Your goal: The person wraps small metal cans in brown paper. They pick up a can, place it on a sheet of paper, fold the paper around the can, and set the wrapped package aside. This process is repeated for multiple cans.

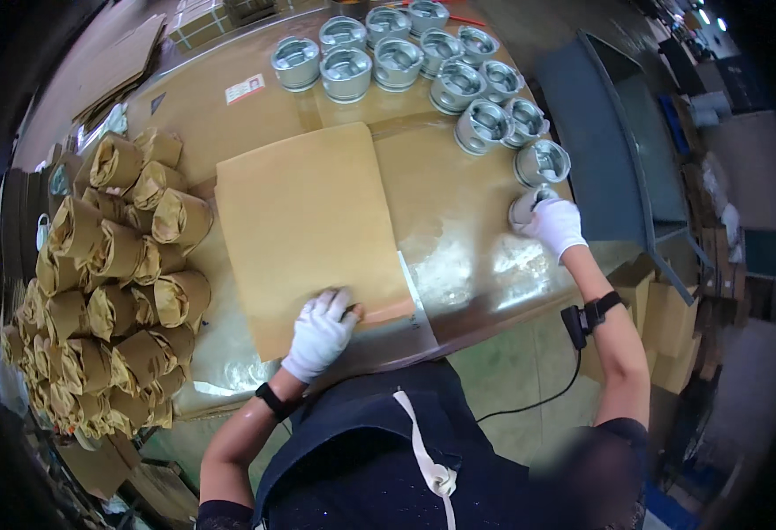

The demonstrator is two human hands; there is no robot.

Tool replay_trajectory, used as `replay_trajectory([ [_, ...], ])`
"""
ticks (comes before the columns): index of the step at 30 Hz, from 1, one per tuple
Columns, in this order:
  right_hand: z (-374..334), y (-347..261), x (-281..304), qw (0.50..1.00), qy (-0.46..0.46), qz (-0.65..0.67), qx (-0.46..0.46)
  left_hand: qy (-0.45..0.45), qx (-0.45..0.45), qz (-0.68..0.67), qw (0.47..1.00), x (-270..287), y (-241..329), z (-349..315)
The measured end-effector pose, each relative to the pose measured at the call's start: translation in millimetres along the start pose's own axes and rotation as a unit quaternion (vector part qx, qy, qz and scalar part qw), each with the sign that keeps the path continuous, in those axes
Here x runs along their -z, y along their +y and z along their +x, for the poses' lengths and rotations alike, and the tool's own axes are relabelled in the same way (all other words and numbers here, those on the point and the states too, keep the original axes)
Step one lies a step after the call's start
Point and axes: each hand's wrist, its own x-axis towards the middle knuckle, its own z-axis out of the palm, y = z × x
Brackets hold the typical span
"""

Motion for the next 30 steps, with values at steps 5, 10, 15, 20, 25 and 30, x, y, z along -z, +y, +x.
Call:
replay_trajectory([
  [5,-46,-108,75,0.871,-0.11,0.473,0.075,-0.025,-0.002,0.013,1.0,7,5,1],
  [10,-49,-242,102,0.61,-0.249,0.69,0.299,0.034,0.016,0.021,0.999,-8,-11,-55],
  [15,-40,-285,110,0.753,-0.277,0.559,0.21,0.177,0.116,0.018,0.977,70,-20,10],
  [20,-46,-274,183,0.873,0.354,0.17,0.29,0.024,0.217,-0.083,0.972,86,-104,80],
  [25,16,-311,166,0.861,0.286,0.131,0.4,0.142,0.121,0.022,0.982,105,-145,118],
  [30,29,-289,162,0.861,-0.039,0.224,0.455,0.005,0.021,-0.016,1.0,65,-124,95],
])
